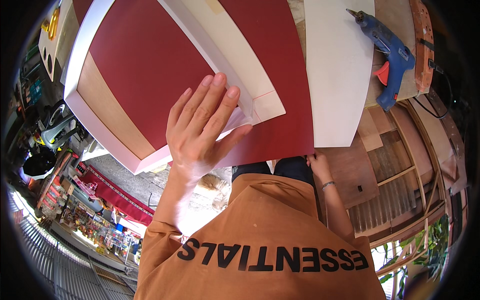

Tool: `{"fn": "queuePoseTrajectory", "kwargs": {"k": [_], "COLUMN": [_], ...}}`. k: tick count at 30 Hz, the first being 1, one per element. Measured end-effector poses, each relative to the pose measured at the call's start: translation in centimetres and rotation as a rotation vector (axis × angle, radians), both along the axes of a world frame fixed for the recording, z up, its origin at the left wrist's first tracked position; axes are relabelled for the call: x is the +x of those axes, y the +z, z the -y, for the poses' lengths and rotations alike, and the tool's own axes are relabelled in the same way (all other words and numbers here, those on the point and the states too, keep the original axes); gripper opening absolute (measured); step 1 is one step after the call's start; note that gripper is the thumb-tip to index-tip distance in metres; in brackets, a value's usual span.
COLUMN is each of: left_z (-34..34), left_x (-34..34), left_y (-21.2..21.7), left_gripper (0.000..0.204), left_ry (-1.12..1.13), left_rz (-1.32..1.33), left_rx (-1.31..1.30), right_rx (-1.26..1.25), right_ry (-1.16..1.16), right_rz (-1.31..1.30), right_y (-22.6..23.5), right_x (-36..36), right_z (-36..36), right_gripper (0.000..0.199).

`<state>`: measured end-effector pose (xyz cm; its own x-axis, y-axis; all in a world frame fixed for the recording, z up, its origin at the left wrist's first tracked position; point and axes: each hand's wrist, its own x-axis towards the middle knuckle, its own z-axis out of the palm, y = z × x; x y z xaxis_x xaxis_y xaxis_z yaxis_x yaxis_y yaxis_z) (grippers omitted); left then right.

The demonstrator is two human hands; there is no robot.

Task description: The person assembles a white frame onto a red board using a hot glue gun. They apply glue to the frame edges and press the pieces together, then briefly pet a cat before resuming the gluing process.

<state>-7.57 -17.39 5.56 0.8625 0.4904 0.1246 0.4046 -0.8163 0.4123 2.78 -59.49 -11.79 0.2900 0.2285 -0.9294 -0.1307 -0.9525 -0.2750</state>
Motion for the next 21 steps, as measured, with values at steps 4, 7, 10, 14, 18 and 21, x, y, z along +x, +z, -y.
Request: {"fn": "queuePoseTrajectory", "kwargs": {"k": [4,7,10,14,18,21], "left_z": [0.1,0.0,-0.1,0.0,2.0,4.7], "left_x": [0.3,0.4,0.4,-0.4,-3.0,-5.3], "left_y": [0.4,0.1,0.1,1.8,4.7,5.4], "left_gripper": [0.061,0.063,0.065,0.061,0.049,0.032], "left_ry": [0.005,-0.037,-0.035,0.010,0.079,0.242], "left_rz": [-0.045,-0.051,-0.048,-0.042,0.113,0.272], "left_rx": [-0.007,0.034,0.040,-0.046,-0.156,-0.404], "right_rx": [0.010,0.012,0.018,0.021,-0.123,-0.148], "right_ry": [-0.027,0.017,0.040,0.175,0.629,0.849], "right_rz": [0.008,0.013,0.035,0.270,0.092,-0.328], "right_y": [0.4,0.3,0.3,0.8,5.7,16.9], "right_x": [0.1,0.5,1.0,1.5,3.6,7.4], "right_z": [-0.5,-0.3,-0.2,0.2,1.3,-10.0], "right_gripper": [0.040,0.039,0.038,0.038,0.053,0.042]}}
